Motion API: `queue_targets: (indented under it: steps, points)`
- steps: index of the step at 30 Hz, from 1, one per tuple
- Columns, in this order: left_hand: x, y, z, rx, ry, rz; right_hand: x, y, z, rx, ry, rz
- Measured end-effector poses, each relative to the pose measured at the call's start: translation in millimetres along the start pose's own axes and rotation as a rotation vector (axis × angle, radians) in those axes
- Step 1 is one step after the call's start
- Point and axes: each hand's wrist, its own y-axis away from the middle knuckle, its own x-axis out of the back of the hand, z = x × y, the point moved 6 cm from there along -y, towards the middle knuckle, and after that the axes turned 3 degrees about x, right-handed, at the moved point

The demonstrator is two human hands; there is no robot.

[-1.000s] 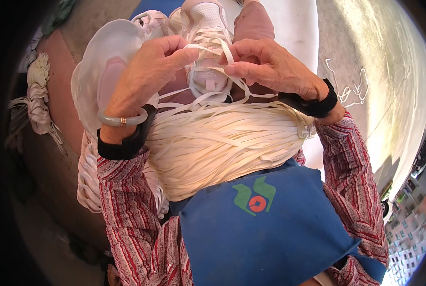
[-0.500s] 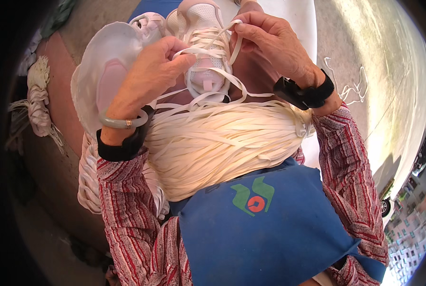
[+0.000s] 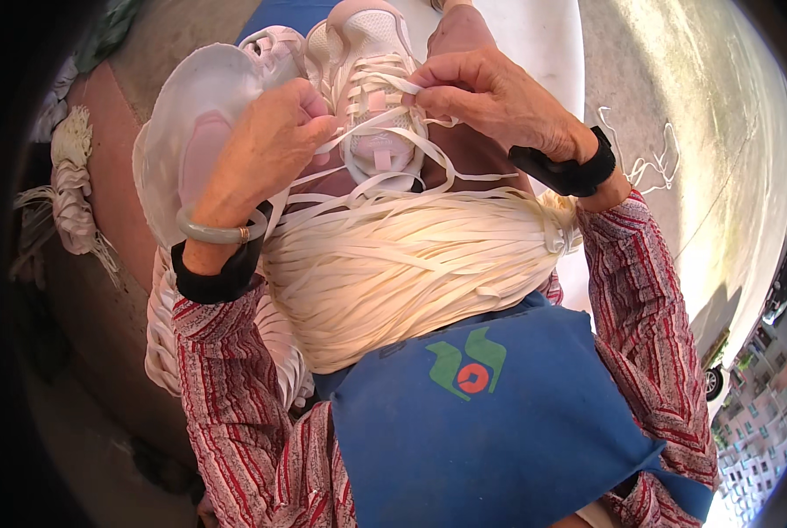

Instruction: Lacing a pair of white and pink shoes while sitting on the ground.

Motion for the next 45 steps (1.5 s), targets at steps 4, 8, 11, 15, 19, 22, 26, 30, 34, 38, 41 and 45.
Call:
queue_targets:
  steps: [4, 8, 11, 15, 19, 22, 26, 30, 34, 38, 41, 45]
  points:
    - [-1.6, 2.0, 7.7, 0.001, -0.049, -0.031, 5.5, 4.9, -1.7, 0.038, -0.171, 0.134]
    - [-7.2, -1.4, -2.0, -0.093, -0.044, -0.05, -5.2, 12.8, -4.8, 0.003, 0.042, -0.034]
    - [-3.5, -4.2, 2.6, -0.152, -0.106, 0.048, -13.0, 18.5, -14.2, -0.025, 0.168, -0.123]
    - [-1.2, -1.2, 13.8, -0.016, 0.007, -0.11, 2.9, 14.5, -12.9, -0.038, -0.242, 0.068]
    - [-7.2, -3.1, 9.3, -0.185, -0.129, -0.147, -3.5, 9.8, -11.5, -0.01, -0.085, 0.005]
    - [-8.6, -6.0, 5.8, -0.22, -0.151, -0.061, 1.3, 5.8, -10.4, -0.073, -0.061, 0.027]
    - [-0.3, -11.0, 13.7, -0.1, -0.094, -0.015, 18.2, 6.9, 5.4, -0.134, -0.32, 0.12]
    - [13.8, -22.5, 14.7, -0.175, -0.071, 0.07, 20.4, -5.8, -6.0, -0.124, -0.228, 0.166]
    - [12.1, -27.6, 19.4, -0.115, 0.123, 0.108, 17.1, -24.0, -7.9, 0.031, -0.005, 0.134]
    - [25.9, -36.8, 10.2, -0.124, 0.125, 0.12, 16.0, -32.9, -24.4, 0.072, 0.155, 0.294]
    - [23.6, -34.5, 15.5, -0.192, 0.26, 0.056, 22.8, -24.2, -20.2, 0.021, 0.148, 0.341]
    - [24.5, -30.2, 8.1, -0.147, 0.071, 0.139, 24.4, -14.3, -5.0, -0.012, 0.164, 0.307]
